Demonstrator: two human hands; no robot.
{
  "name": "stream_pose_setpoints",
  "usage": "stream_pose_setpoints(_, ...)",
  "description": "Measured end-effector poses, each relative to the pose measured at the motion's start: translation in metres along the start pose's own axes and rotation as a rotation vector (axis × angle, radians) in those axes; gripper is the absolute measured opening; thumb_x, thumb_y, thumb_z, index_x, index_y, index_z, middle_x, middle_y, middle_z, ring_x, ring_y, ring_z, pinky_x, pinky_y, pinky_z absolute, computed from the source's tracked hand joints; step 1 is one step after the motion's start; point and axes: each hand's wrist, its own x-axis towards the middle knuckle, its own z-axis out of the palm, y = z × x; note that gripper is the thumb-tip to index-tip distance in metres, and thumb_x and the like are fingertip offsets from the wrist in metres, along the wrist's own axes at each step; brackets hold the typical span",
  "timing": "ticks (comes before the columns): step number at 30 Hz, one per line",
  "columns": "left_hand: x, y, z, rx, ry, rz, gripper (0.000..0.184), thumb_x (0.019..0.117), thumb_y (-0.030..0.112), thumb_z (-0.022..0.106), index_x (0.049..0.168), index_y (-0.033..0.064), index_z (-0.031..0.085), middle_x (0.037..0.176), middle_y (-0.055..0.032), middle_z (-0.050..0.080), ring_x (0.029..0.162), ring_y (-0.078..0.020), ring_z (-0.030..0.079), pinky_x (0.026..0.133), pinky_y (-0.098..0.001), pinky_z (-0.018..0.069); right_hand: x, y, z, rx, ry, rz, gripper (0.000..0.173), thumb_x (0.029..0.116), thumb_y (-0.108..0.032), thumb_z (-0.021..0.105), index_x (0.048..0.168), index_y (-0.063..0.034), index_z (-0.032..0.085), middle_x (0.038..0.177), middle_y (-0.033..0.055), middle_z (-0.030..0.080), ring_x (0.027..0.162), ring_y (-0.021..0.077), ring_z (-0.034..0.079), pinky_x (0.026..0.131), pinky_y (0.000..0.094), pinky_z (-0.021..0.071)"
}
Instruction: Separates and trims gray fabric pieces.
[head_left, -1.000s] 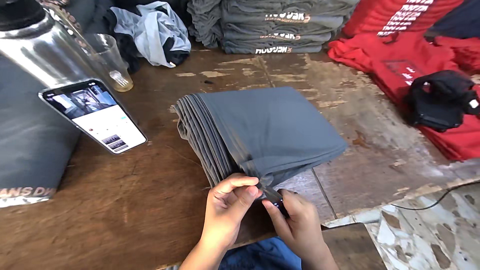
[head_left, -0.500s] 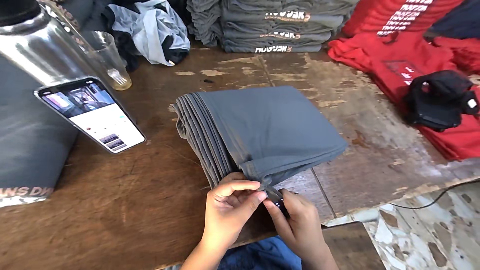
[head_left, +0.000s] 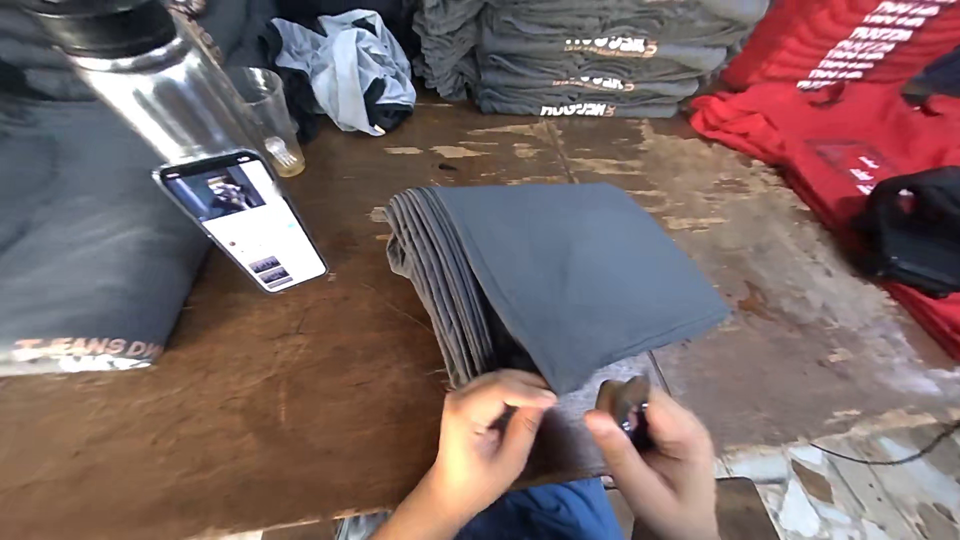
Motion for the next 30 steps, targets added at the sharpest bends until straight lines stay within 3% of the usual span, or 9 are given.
stream_pose_setpoints(3, -0.002, -0.001, -0.002, 0.253, -0.099, 0.195, 0.008, 0.0981, 0.005, 0.064, 0.093, 0.0035, 0.07, 0.098, -0.0073, 0.074, 0.103, -0.0118, 0.069, 0.098, -0.026, 0.0524, 0.024, -0.008, 0.005, 0.138, 0.001, -0.019, 0.025, 0.096, -0.032, 0.071, 0.088, -0.0173, 0.053, 0.075, -0.0103, 0.054, 0.069, -0.008, 0.051, 0.062, 0.0077, 0.0425)
stream_pose_setpoints(5, -0.002, 0.001, -0.004, 0.383, -0.159, 0.268, 0.01, 0.0971, 0.004, 0.064, 0.091, 0.0058, 0.071, 0.097, -0.0064, 0.074, 0.104, -0.0139, 0.068, 0.101, -0.0279, 0.0501, 0.039, -0.005, 0.007, 0.087, -0.079, -0.01, 0.026, 0.0904, -0.028, 0.075, 0.087, -0.0126, 0.054, 0.08, -0.0061, 0.061, 0.073, -0.0055, 0.055, 0.064, 0.0091, 0.0447)
stream_pose_setpoints(10, -0.002, 0.0, -0.01, 0.541, -0.237, 0.34, 0.016, 0.0981, 0.003, 0.06, 0.091, 0.0085, 0.074, 0.098, -0.0053, 0.076, 0.103, -0.0174, 0.069, 0.1, -0.0304, 0.0502, 0.05, 0.003, 0.004, -0.098, -0.273, 0.018, 0.016, 0.0867, -0.019, 0.066, 0.088, -0.004, 0.061, 0.075, -0.003, 0.057, 0.067, -0.0073, 0.049, 0.058, 0.0062, 0.0388)
stream_pose_setpoints(13, -0.001, -0.002, -0.011, 0.464, -0.184, 0.295, 0.013, 0.0975, 0.002, 0.063, 0.093, 0.0063, 0.074, 0.1, -0.0081, 0.076, 0.104, -0.017, 0.07, 0.099, -0.0282, 0.053, 0.039, 0.005, 0.009, -0.027, -0.099, -0.012, 0.011, 0.0911, -0.012, 0.06, 0.091, -0.001, 0.059, 0.081, -0.0017, 0.056, 0.071, -0.007, 0.049, 0.061, 0.0063, 0.0393)
stream_pose_setpoints(15, 0.001, -0.004, -0.01, 0.321, -0.097, 0.212, 0.007, 0.095, 0.001, 0.067, 0.092, 0.0015, 0.074, 0.098, -0.0105, 0.075, 0.102, -0.0148, 0.071, 0.095, -0.025, 0.0562, 0.035, 0.005, 0.015, 0.106, 0.042, -0.001, 0.004, 0.0934, -0.01, 0.059, 0.093, -0.0099, 0.055, 0.088, -0.0067, 0.059, 0.075, -0.0084, 0.053, 0.063, 0.0059, 0.0439)
stream_pose_setpoints(18, 0.003, -0.004, -0.007, 0.139, 0.024, 0.041, 0.001, 0.0919, 0.001, 0.071, 0.092, 0.0003, 0.072, 0.096, -0.0072, 0.075, 0.097, -0.0101, 0.073, 0.089, -0.0237, 0.0598, 0.03, 0.014, 0.029, 0.413, 0.182, 0.032, 0.014, 0.0968, -0.007, 0.06, 0.094, -0.0203, 0.055, 0.094, -0.0098, 0.061, 0.074, -0.0049, 0.058, 0.063, 0.0106, 0.0517)
stream_pose_setpoints(23, 0.002, -0.002, -0.003, -0.146, 0.127, -0.204, 0.012, 0.0889, -0.002, 0.074, 0.098, 0.0052, 0.073, 0.102, 0.0, 0.074, 0.095, -0.0068, 0.072, 0.083, -0.0232, 0.0613, 0.025, 0.014, 0.043, 0.788, 0.319, 0.126, 0.014, 0.0958, -0.004, 0.065, 0.093, -0.0158, 0.058, 0.093, -0.0042, 0.063, 0.07, -0.0002, 0.063, 0.063, 0.0155, 0.0581)
stream_pose_setpoints(27, 0.001, -0.001, 0.005, -0.139, 0.106, -0.2, 0.037, 0.0815, 0.003, 0.084, 0.115, 0.0014, 0.068, 0.119, -0.0039, 0.069, 0.103, -0.0104, 0.07, 0.087, -0.0284, 0.063, 0.021, 0.013, 0.046, 0.81, 0.336, 0.154, 0.013, 0.0956, -0.003, 0.065, 0.092, -0.014, 0.059, 0.09, -0.0028, 0.062, 0.07, 0.0007, 0.062, 0.064, 0.0158, 0.0568)
stream_pose_setpoints(30, 0.002, -0.001, 0.009, 0.078, 0.077, -0.069, 0.031, 0.0843, 0.008, 0.083, 0.112, -0.0006, 0.073, 0.118, -0.0088, 0.07, 0.106, -0.0091, 0.069, 0.088, -0.0228, 0.0606, 0.019, 0.015, 0.044, 0.685, 0.286, 0.124, 0.013, 0.0969, -0.004, 0.062, 0.091, -0.0152, 0.058, 0.092, -0.0043, 0.061, 0.073, -0.0014, 0.058, 0.065, 0.0129, 0.0512)
